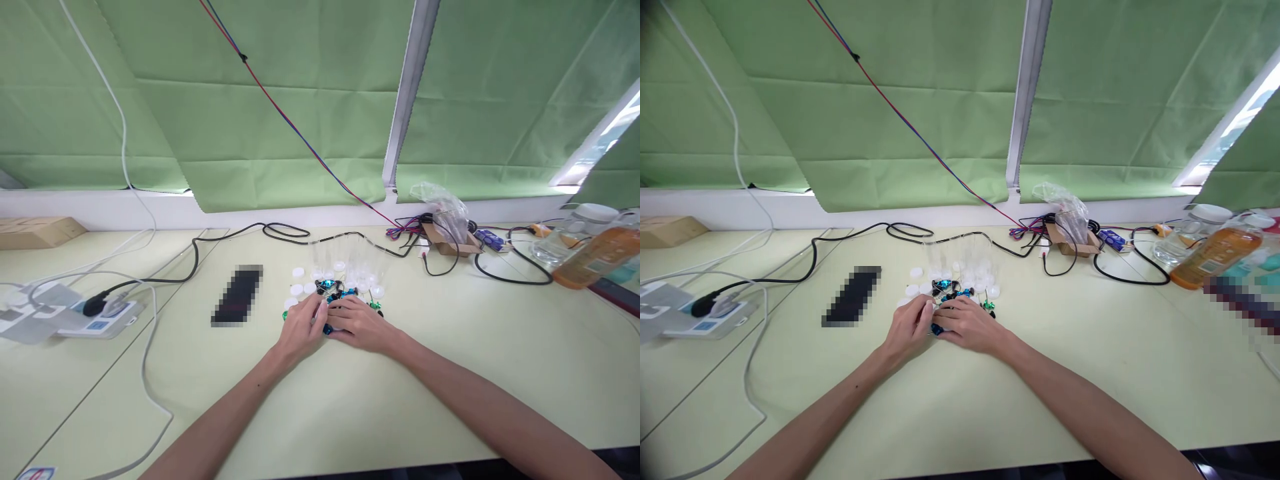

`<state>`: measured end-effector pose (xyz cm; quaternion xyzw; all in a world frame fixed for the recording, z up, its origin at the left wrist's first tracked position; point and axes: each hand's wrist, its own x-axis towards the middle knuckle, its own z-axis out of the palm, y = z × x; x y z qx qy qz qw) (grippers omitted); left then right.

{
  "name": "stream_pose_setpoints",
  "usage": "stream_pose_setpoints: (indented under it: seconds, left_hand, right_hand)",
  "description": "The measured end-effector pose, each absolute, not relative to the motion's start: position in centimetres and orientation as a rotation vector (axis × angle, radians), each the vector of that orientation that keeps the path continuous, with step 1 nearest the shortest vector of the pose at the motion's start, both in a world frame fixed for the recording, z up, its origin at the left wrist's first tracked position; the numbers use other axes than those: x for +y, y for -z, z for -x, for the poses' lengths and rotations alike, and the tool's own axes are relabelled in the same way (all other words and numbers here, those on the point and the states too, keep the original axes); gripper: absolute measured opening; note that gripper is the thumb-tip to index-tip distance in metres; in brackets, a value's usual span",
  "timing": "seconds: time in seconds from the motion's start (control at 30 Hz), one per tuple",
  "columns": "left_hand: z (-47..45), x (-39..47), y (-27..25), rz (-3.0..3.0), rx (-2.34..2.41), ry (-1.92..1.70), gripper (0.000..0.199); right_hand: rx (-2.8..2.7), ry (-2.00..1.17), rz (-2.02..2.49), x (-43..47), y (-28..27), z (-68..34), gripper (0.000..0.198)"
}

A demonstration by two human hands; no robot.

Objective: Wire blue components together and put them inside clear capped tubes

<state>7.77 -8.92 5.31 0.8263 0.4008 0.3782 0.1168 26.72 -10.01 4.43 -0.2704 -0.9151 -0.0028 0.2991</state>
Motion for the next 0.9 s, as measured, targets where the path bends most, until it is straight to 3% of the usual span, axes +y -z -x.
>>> stream_pose_setpoints:
  seconds: [0.57,0.9]
  left_hand:
    - [-8.8,-6.7,-5.0,-2.573,1.13,-0.993,0.024]
    - [-7.5,-6.9,-5.4,-2.469,1.226,-1.246,0.022]
  right_hand:
    - [-2.447,0.002,0.731,-7.8,-3.5,-27.8,0.023]
    - [-2.367,0.194,0.642,-9.9,-4.5,-27.0,0.026]
